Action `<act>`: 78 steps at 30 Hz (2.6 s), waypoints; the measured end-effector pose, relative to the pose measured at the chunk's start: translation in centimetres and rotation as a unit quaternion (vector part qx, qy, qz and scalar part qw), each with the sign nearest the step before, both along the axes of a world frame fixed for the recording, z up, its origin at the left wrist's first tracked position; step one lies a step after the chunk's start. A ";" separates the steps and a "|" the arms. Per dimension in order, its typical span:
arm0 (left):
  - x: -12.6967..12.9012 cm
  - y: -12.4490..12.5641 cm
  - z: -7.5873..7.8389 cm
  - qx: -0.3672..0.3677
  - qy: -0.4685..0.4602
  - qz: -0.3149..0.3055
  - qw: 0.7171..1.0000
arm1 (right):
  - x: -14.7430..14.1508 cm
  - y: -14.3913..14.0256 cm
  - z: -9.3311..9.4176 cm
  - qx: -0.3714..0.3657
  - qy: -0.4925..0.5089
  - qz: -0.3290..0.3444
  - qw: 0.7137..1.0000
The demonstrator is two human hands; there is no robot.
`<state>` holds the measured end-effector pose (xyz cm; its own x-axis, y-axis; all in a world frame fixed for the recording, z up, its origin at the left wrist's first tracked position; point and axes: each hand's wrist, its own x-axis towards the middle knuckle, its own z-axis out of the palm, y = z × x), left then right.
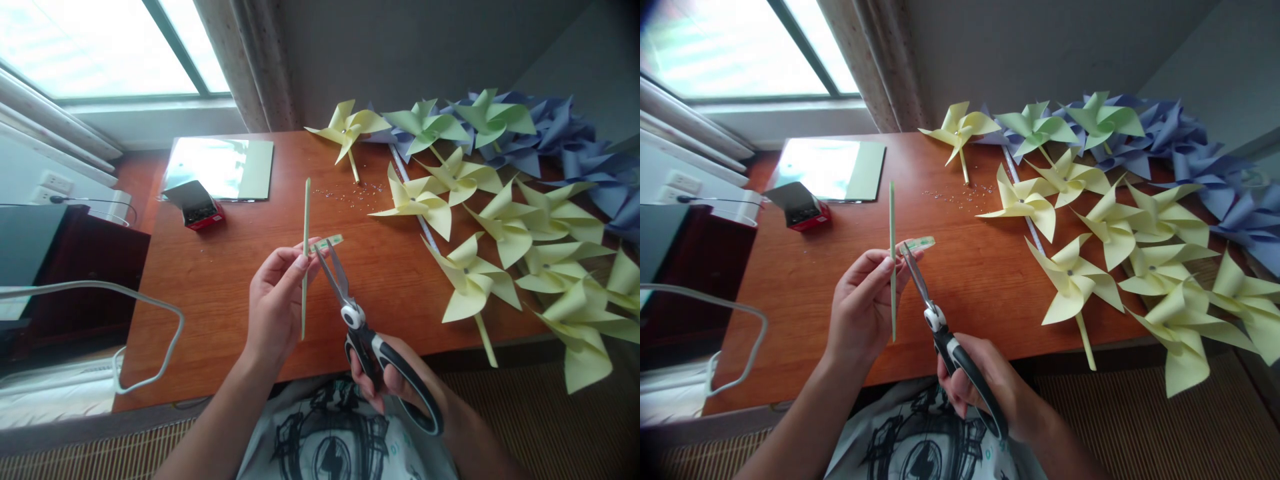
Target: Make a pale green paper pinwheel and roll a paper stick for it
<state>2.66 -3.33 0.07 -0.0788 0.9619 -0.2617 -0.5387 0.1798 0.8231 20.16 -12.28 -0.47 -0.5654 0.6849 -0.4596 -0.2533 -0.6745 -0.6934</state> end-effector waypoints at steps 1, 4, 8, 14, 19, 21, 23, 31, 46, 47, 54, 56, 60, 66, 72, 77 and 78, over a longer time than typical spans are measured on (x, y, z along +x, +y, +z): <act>0.0 0.0 0.0 0.000 0.002 0.001 1.000 | 0.0 -0.1 0.0 0.000 -0.003 0.000 1.000; 0.0 0.1 -0.1 0.001 0.003 0.001 1.000 | -0.2 -0.2 0.0 -0.010 -0.006 0.002 1.000; 0.0 0.1 -0.2 0.013 0.000 -0.005 1.000 | -0.5 -0.3 0.1 -0.001 -0.021 0.000 1.000; 0.0 -0.1 -0.4 0.014 0.000 -0.013 1.000 | -0.4 -0.4 0.1 0.002 -0.012 0.003 1.000; -0.2 -0.2 -0.4 0.016 0.015 -0.009 1.000 | -0.2 -0.6 0.1 -0.011 -0.003 0.009 1.000; -0.4 -0.2 -0.3 0.013 0.026 -0.009 1.000 | 0.0 -0.7 0.0 -0.002 -0.012 0.000 1.000; -0.4 -0.1 -0.3 0.009 0.033 -0.006 0.999 | 0.2 -0.8 0.0 0.011 -0.027 -0.004 1.000; -0.3 0.0 -0.2 -0.004 -0.001 -0.005 1.000 | 1.5 0.7 0.4 0.156 -0.158 -0.065 0.973; 0.1 -1.3 0.8 -0.129 -0.071 -0.090 0.985 | -2.0 7.6 -1.1 0.333 -0.283 -0.334 0.835; 0.1 -1.3 0.8 -0.130 -0.071 -0.088 0.985 | -1.9 7.5 -1.1 0.335 -0.286 -0.328 0.836; 0.3 -1.4 0.7 -0.123 -0.085 -0.082 0.985 | -1.5 7.7 -1.0 0.340 -0.303 -0.323 0.830; 0.4 -1.4 0.7 -0.118 -0.085 -0.079 0.986 | -1.5 7.8 -0.8 0.332 -0.305 -0.326 0.831; 0.6 -1.4 0.3 -0.079 -0.064 -0.056 0.993 | -1.1 7.3 0.0 0.317 -0.335 -0.331 0.823; 0.3 -0.9 0.0 -0.033 -0.012 -0.031 0.999 | 0.1 3.4 1.3 0.206 -0.234 -0.208 0.927; -0.4 -0.5 -0.2 0.001 0.000 -0.027 1.000 | 0.6 0.2 2.1 0.027 -0.103 -0.042 0.993; -0.7 -0.3 -0.4 0.004 0.002 -0.025 1.000 | 0.9 0.0 1.6 0.041 -0.115 0.010 0.992; -0.7 -0.3 -0.4 0.004 0.003 -0.026 1.000 | 0.9 0.1 1.5 0.048 -0.118 0.023 0.992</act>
<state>1.94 -3.63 -0.31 -0.0304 0.9668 -0.2536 -0.5233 0.2007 0.8281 21.09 -12.21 0.99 -0.4817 0.7079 -0.5165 -0.0466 -0.6093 -0.7916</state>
